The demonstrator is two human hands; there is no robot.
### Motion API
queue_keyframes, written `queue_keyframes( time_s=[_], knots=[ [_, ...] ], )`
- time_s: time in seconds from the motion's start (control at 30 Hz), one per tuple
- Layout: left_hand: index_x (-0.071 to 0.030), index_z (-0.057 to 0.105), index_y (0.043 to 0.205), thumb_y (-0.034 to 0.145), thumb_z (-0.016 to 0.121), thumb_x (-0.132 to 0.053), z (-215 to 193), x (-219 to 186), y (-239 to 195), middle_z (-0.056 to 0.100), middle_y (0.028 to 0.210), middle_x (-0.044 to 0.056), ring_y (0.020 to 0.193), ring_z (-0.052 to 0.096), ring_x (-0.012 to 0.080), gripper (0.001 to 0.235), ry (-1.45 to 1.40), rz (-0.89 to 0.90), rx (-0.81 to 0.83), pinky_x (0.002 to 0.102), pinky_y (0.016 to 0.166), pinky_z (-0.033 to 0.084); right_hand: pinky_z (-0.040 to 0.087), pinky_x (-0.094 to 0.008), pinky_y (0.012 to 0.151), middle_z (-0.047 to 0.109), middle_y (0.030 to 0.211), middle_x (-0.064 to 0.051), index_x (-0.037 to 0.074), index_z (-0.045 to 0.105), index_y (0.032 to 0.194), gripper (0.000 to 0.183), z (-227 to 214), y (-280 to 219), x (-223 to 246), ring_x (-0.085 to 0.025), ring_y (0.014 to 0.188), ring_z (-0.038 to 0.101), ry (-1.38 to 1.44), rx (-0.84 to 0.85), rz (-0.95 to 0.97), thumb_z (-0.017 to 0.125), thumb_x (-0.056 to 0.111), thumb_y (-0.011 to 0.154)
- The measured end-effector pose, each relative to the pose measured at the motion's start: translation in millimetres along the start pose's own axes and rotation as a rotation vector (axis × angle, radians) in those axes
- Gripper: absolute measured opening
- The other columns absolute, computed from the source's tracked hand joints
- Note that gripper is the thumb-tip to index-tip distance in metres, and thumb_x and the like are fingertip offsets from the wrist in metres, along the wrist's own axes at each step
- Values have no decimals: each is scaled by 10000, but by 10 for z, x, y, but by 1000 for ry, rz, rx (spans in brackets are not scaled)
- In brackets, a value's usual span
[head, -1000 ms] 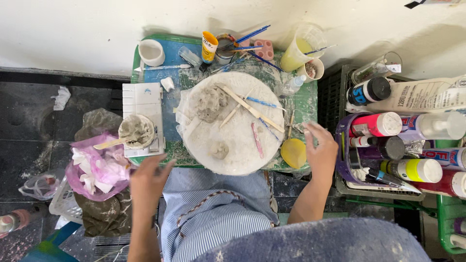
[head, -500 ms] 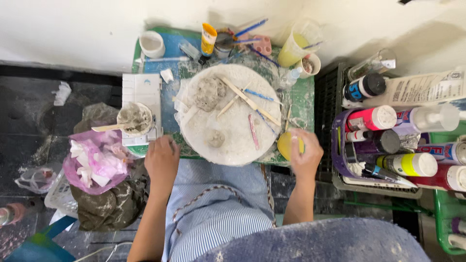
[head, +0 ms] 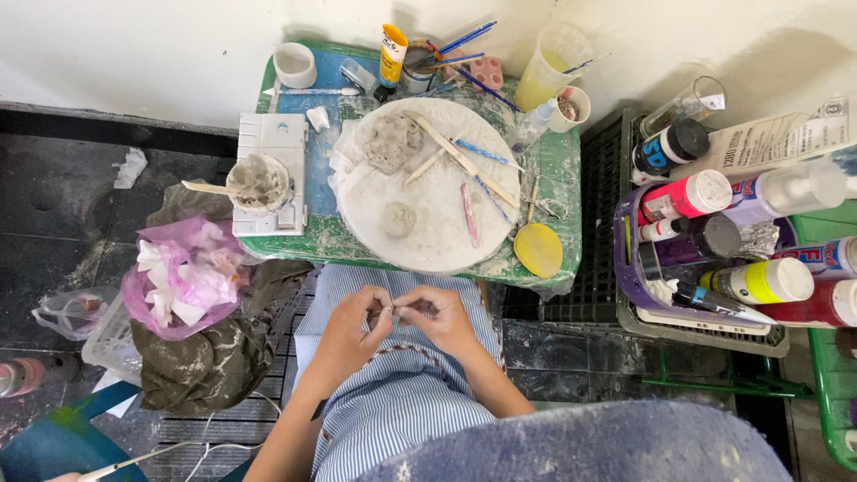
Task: The person works by hand and with a fine brush to shape and add detail to small clay pieces on a work surface, picking up components and joining them together.
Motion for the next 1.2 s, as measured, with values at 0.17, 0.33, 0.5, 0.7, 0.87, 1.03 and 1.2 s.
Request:
queue_keyframes(
  time_s=[0.17, 0.33, 0.5, 0.7, 0.87, 1.03, 1.2],
  knots=[
    [-29, 625, 1009, 883, 685, -93, 85, 102, -15, 634, 773, 83, 692, 622, 181, 153, -39, -37, -39, 324, 653, 505, 589, -284, 892, 680, 1153, -63, -19, 637, 1151, 236, -67, -72, 77, -134, 1016, 700, 28, 121, -154, 710, -22, 926],
    [-28, 631, 1003, 883, 680, -79, 122, -17, 67, 646, 788, 64, 713, 630, 146, 140, -156, 19, -3, 305, 647, 510, 593, -282, 819, 714, 1025, -49, 6, 622, 1108, 167, -75, -38, -53, -122, 905, 703, 145, 107, 20, 691, 14, 956],
    [-55, 725, 970, 804, 772, -125, 29, -118, 126, 612, 719, 55, 616, 524, 181, 186, 83, 54, -32, 341, 626, 439, 574, -282, 842, 699, 1042, -52, 4, 630, 1118, 182, -210, -41, -27, -124, 944, 690, 75, 28, -79, 706, 0, 953],
    [-89, 775, 948, 823, 794, -155, 43, -23, 147, 609, 660, 56, 614, 527, 193, 142, 180, 69, -98, 361, 675, 435, 601, -310, 852, 753, 999, -92, -7, 672, 1054, 144, -359, 30, 268, -168, 929, 745, -238, -59, -230, 731, -10, 922],
    [-21, 707, 1032, 930, 701, -113, -59, 244, 195, 699, 868, 74, 708, 614, 159, 138, 19, 32, -203, 309, 672, 504, 595, -315, 873, 734, 975, -84, -5, 619, 1073, 131, -558, 96, 257, -164, 942, 743, -195, -104, -191, 676, -1, 955],
    [15, 670, 1096, 968, 671, -93, -111, 325, 230, 712, 931, 79, 803, 649, 129, 167, -30, 83, -240, 286, 734, 521, 589, -313, 872, 723, 974, -84, -11, 622, 1094, 104, -850, 65, 138, -163, 923, 725, -80, -196, -187, 636, -2, 991],
    [-7, 693, 1048, 947, 680, -85, -57, 343, 282, 690, 818, 51, 686, 585, 109, 128, -63, 34, -216, 262, 636, 482, 561, -282, 860, 704, 994, -70, -8, 614, 1126, 130, -1242, -31, 22, -136, 925, 688, -75, -443, -217, 623, 1, 996]
  ],
)
Point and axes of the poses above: each hand's wrist, its own y-axis towards the middle knuckle, its own z-axis out of the palm, x = y × z, the point moved 7 cm from there along y, towards the middle knuckle
